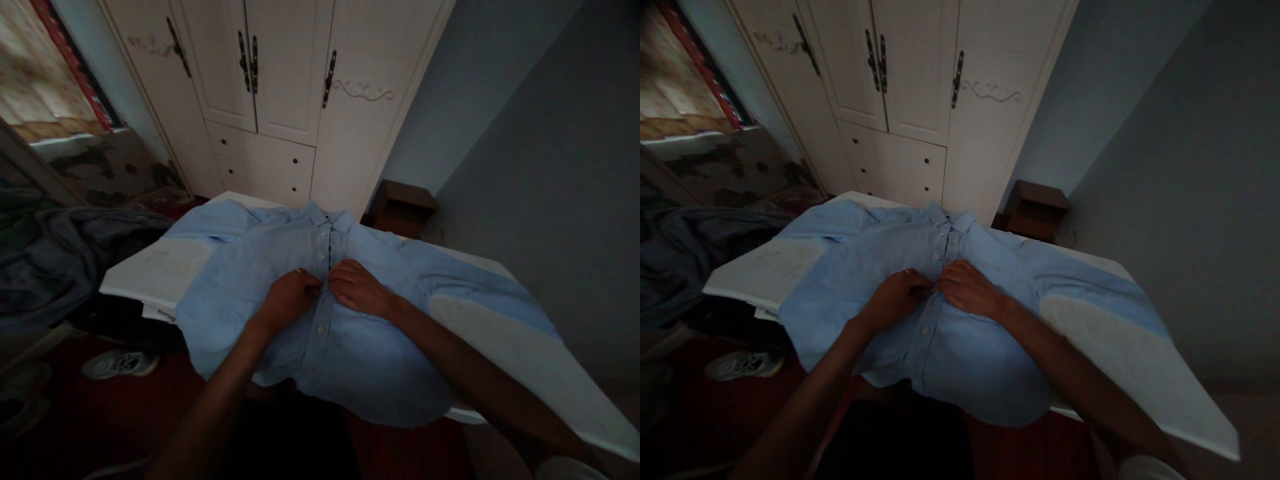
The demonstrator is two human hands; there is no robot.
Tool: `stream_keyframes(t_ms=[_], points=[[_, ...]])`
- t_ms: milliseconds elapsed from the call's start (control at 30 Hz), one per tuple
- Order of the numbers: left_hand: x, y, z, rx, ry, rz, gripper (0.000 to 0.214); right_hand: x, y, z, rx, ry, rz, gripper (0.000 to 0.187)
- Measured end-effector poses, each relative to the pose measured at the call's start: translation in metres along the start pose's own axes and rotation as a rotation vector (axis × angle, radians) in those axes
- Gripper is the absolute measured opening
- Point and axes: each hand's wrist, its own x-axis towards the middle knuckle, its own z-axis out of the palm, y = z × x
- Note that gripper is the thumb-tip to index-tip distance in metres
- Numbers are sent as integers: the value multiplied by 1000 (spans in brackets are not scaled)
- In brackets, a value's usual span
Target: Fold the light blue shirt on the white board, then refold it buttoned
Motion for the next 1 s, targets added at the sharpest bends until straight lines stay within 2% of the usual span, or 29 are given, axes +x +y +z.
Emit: stream_keyframes(t_ms=[133, 433, 700, 867, 1000], points=[[1, 0, 1, 21, 18, -18, 24, 1, -2, -5, 21, -27, -8, 18], [-2, -1, 7, -23, 95, -25, 22, 2, -4, -13, -116, -26, -68, 22], [-2, 1, 8, -299, 232, 10, 17, -1, -4, -4, -174, 45, -44, 23], [-1, -1, 7, -314, 209, 25, 17, -4, -1, -2, -162, 79, -53, 21], [-2, -4, 9, -344, 215, 21, 17, -2, -1, -3, -216, 29, -64, 24]])
